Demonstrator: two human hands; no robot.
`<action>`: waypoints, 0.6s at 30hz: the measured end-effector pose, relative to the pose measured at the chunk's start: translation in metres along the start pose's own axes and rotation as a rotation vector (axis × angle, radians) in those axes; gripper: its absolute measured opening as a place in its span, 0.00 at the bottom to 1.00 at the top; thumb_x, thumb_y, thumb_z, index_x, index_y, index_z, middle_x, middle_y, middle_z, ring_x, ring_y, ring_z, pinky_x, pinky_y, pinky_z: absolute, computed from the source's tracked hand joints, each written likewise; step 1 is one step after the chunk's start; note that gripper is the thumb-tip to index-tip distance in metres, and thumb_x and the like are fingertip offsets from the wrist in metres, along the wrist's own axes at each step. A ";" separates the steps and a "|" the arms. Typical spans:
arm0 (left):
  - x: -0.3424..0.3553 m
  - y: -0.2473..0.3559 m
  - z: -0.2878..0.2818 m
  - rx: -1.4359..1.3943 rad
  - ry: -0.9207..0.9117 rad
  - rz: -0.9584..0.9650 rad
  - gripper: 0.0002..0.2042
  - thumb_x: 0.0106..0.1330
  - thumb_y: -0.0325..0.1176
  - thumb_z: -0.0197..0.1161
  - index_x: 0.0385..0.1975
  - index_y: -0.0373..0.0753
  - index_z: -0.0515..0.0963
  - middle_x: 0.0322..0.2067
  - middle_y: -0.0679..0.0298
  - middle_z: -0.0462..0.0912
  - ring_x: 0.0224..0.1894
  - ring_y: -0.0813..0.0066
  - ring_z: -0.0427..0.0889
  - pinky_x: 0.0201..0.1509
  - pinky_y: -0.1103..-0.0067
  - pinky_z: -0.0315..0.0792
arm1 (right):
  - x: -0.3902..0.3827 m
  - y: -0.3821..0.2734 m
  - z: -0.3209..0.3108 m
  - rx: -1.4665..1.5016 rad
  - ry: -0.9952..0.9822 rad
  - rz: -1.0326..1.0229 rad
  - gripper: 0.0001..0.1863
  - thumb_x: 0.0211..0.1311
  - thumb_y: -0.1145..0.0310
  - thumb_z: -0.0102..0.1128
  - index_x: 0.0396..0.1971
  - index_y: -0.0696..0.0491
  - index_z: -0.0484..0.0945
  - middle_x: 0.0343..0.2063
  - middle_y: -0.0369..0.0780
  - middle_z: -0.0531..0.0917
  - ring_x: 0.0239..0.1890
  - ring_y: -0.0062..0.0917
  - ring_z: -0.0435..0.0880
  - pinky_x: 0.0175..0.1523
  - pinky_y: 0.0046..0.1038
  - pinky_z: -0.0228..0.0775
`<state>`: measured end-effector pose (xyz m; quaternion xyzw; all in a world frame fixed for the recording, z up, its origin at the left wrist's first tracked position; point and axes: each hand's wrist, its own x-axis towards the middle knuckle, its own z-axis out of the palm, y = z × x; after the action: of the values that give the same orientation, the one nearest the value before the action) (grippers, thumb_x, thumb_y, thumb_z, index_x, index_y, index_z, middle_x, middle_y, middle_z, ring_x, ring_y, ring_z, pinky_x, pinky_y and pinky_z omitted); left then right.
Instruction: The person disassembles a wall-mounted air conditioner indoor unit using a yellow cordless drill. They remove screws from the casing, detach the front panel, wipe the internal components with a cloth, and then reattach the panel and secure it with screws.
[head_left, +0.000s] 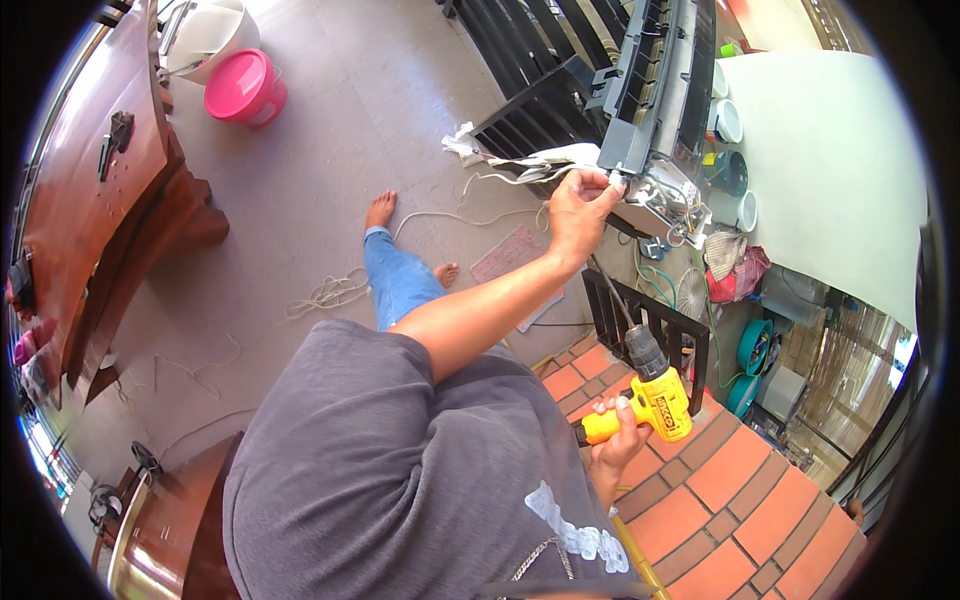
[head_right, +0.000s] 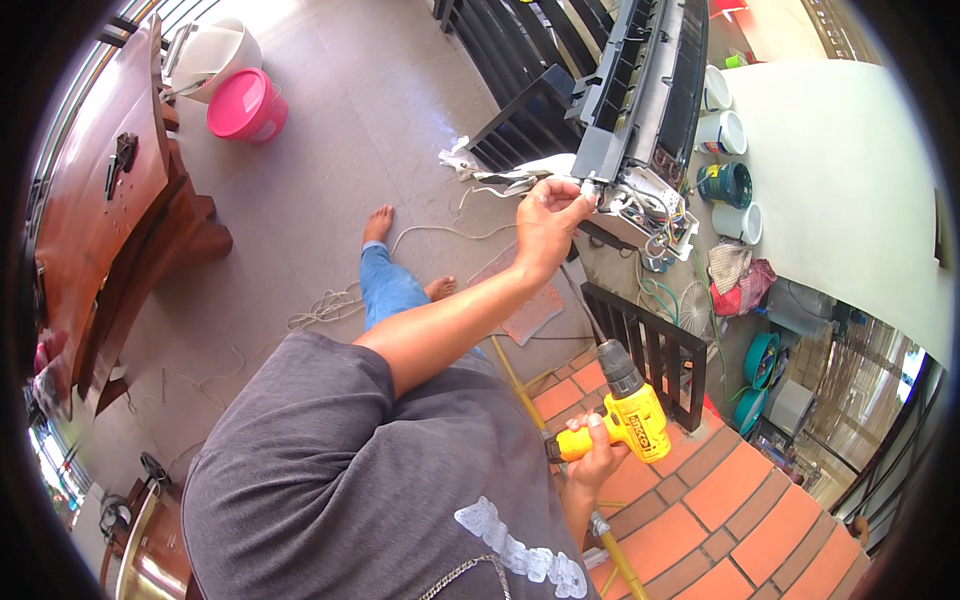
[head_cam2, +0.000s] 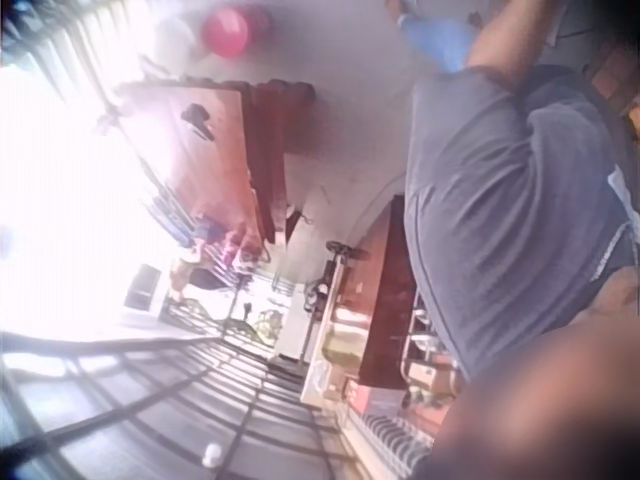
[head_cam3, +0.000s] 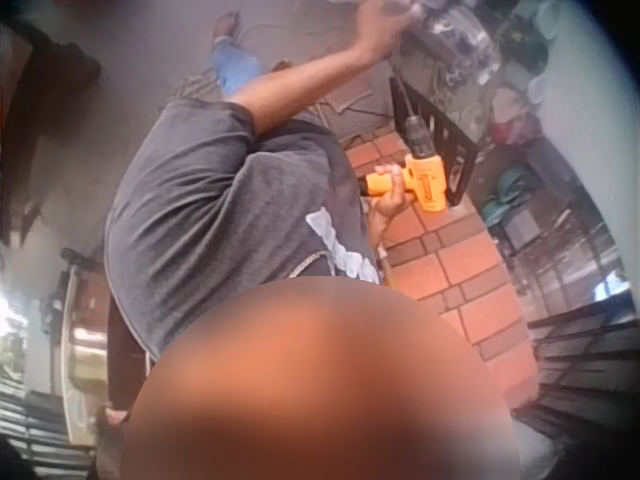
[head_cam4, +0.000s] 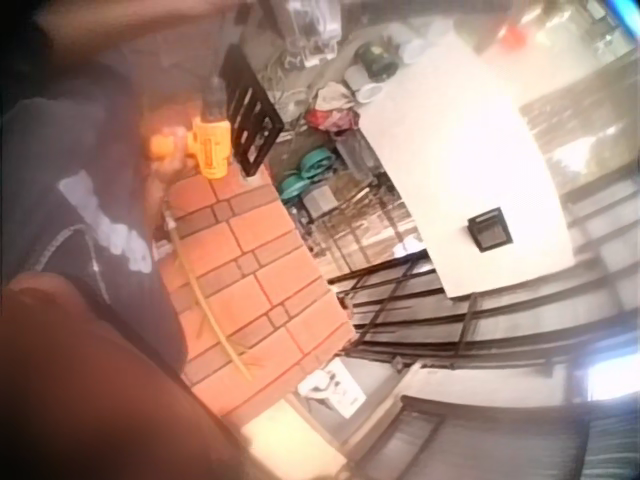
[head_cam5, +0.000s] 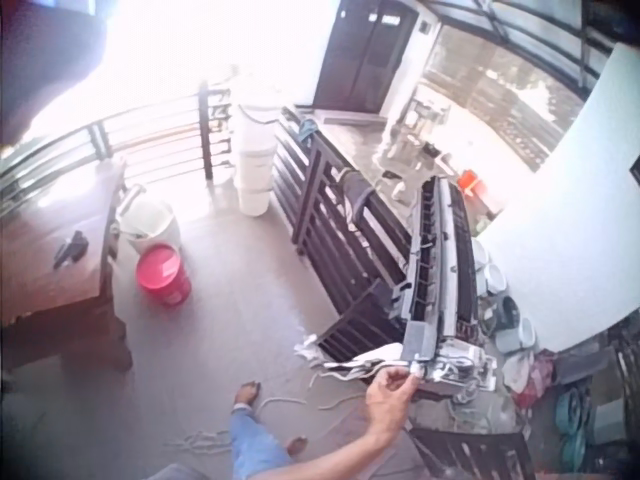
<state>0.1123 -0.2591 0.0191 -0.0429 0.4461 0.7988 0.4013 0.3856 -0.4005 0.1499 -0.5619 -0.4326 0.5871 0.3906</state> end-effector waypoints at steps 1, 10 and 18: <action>0.000 0.000 0.000 0.010 0.007 -0.009 0.11 0.69 0.27 0.76 0.43 0.34 0.80 0.38 0.65 0.88 0.41 0.80 0.87 0.48 0.81 0.81 | 0.000 -0.001 0.001 -0.009 0.002 0.012 0.24 0.67 0.78 0.67 0.61 0.55 0.70 0.32 0.39 0.81 0.30 0.27 0.82 0.40 0.36 0.83; 0.003 -0.006 -0.001 -0.038 -0.010 0.070 0.13 0.68 0.27 0.77 0.44 0.34 0.78 0.37 0.65 0.87 0.39 0.80 0.87 0.44 0.80 0.81 | 0.000 -0.010 0.008 -0.082 -0.035 0.003 0.21 0.68 0.78 0.66 0.58 0.56 0.73 0.31 0.40 0.80 0.30 0.26 0.82 0.40 0.34 0.82; 0.013 0.003 -0.010 0.132 -0.092 0.075 0.15 0.67 0.29 0.78 0.43 0.34 0.76 0.37 0.63 0.85 0.39 0.79 0.86 0.45 0.79 0.82 | -0.004 -0.002 0.009 -0.010 0.005 0.001 0.17 0.69 0.78 0.65 0.55 0.56 0.74 0.31 0.40 0.81 0.31 0.27 0.82 0.41 0.36 0.81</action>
<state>0.0981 -0.2594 0.0096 0.0373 0.4803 0.7832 0.3931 0.3765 -0.4040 0.1532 -0.5656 -0.4344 0.5836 0.3884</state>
